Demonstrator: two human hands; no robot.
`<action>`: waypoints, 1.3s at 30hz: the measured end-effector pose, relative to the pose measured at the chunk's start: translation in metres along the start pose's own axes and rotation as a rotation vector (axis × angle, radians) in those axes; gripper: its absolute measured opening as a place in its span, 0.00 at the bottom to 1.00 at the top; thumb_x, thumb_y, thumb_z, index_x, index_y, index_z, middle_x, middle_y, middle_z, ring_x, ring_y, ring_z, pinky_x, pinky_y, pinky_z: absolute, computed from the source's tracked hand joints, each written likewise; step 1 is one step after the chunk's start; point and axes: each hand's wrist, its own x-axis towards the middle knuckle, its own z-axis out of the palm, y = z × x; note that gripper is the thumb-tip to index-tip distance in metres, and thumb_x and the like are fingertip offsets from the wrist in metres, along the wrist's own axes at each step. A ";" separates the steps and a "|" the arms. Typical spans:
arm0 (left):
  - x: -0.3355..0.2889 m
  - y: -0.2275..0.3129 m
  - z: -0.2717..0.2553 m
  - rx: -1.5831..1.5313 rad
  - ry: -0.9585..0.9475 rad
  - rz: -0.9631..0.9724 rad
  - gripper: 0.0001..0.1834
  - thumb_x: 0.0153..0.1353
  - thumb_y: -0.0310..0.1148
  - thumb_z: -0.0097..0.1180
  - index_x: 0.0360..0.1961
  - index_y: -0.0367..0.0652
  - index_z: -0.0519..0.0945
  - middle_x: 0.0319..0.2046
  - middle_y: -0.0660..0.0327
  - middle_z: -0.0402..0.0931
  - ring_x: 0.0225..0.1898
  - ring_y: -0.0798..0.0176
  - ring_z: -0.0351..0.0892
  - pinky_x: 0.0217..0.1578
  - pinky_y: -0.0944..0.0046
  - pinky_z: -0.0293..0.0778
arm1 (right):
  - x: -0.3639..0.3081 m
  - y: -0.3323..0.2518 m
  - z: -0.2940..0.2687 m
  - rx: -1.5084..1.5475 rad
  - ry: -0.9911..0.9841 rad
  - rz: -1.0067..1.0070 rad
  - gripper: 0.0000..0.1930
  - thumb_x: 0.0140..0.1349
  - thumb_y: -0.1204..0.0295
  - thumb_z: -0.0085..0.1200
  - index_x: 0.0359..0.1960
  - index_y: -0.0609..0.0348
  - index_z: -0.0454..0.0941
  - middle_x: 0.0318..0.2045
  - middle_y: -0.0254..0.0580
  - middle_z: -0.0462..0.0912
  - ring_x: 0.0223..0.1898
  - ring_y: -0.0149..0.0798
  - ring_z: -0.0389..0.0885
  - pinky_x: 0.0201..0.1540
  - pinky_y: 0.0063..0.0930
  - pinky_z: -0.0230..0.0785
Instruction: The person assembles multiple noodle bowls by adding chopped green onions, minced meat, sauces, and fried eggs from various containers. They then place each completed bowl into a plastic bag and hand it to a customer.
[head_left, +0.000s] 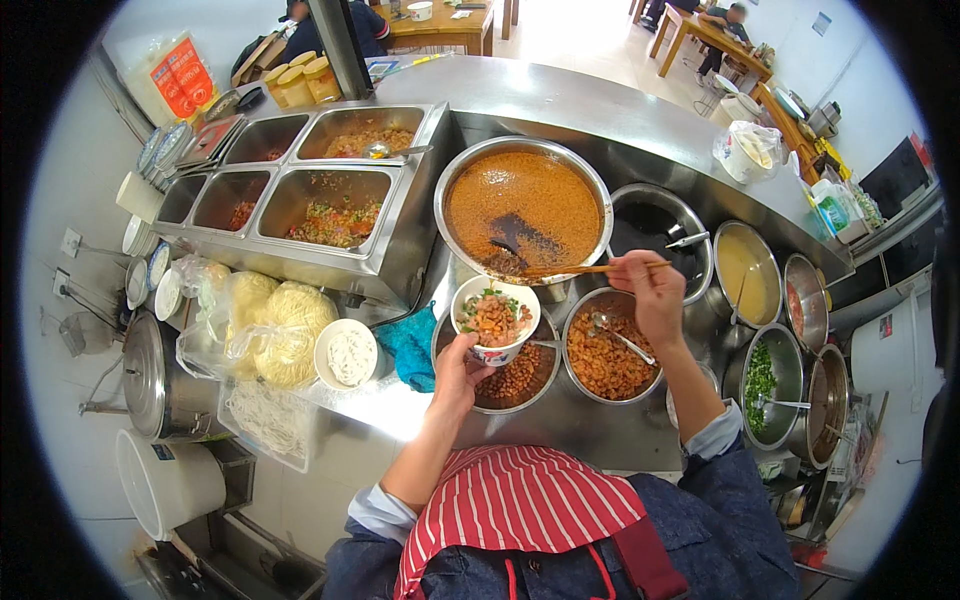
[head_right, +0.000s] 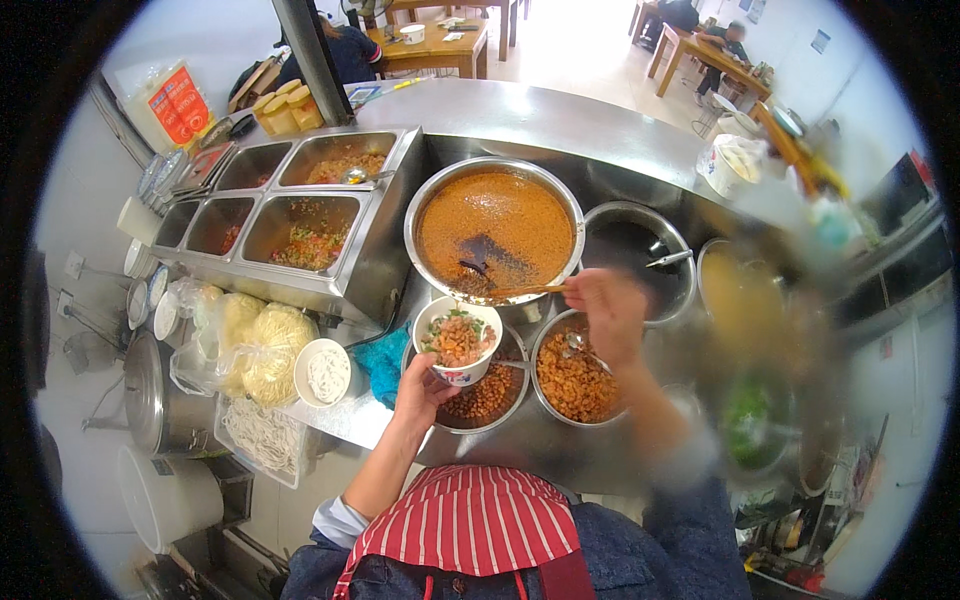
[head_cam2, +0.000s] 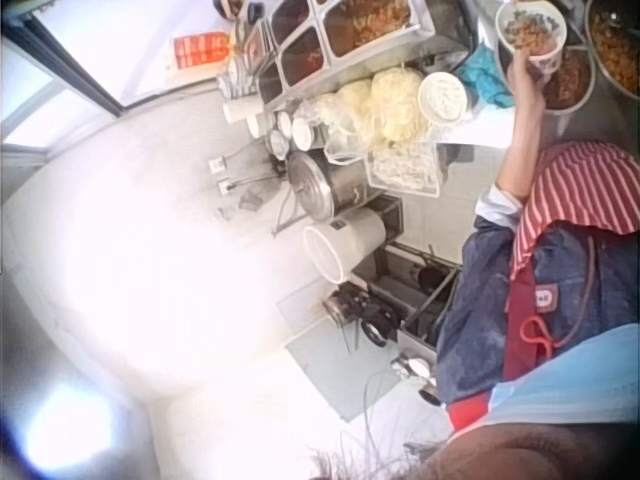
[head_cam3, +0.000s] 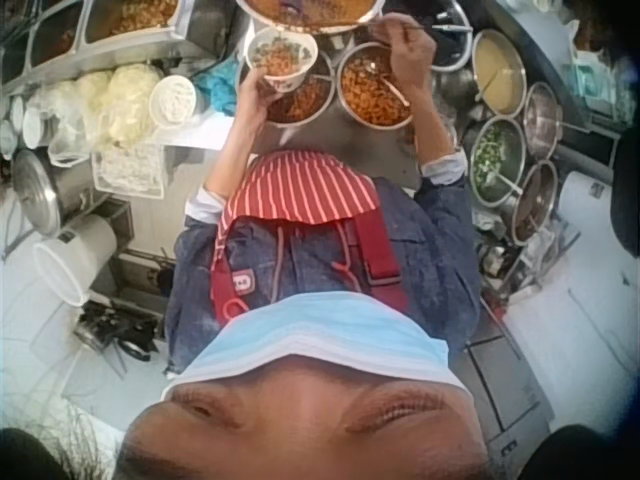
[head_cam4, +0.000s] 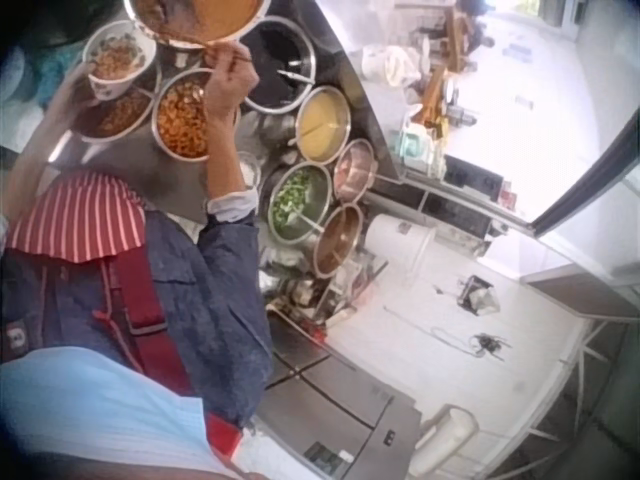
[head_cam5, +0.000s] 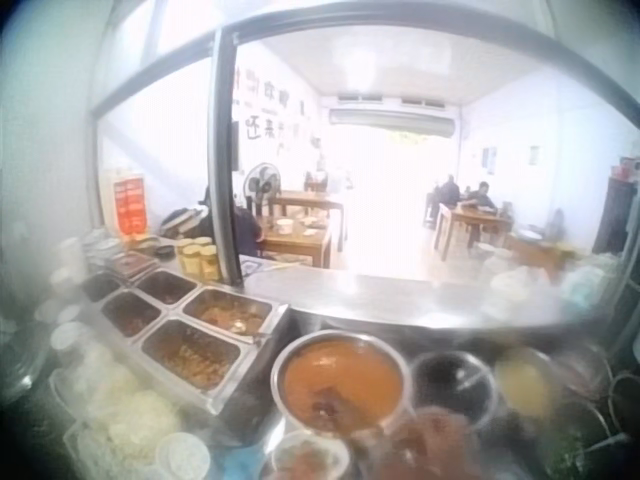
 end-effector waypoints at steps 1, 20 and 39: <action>0.001 -0.001 0.000 0.003 -0.007 0.001 0.28 0.50 0.46 0.53 0.51 0.44 0.68 0.43 0.58 0.71 0.41 0.60 0.73 0.37 0.59 0.74 | -0.001 -0.003 -0.006 0.055 0.069 0.021 0.11 0.65 0.69 0.46 0.36 0.64 0.75 0.31 0.42 0.81 0.32 0.32 0.81 0.36 0.22 0.75; 0.000 -0.004 0.009 -0.042 0.027 0.012 0.24 0.51 0.45 0.53 0.45 0.42 0.71 0.38 0.59 0.73 0.36 0.64 0.73 0.34 0.63 0.73 | -0.028 -0.063 -0.036 -0.277 -0.097 -0.448 0.10 0.65 0.74 0.44 0.35 0.69 0.75 0.34 0.49 0.80 0.34 0.37 0.81 0.38 0.26 0.76; -0.002 -0.003 0.009 -0.063 0.004 0.027 0.21 0.52 0.43 0.52 0.44 0.41 0.72 0.36 0.60 0.75 0.36 0.65 0.74 0.34 0.64 0.72 | 0.022 -0.004 -0.046 -0.025 0.119 -0.026 0.13 0.66 0.66 0.43 0.36 0.66 0.73 0.36 0.48 0.80 0.34 0.36 0.81 0.38 0.25 0.76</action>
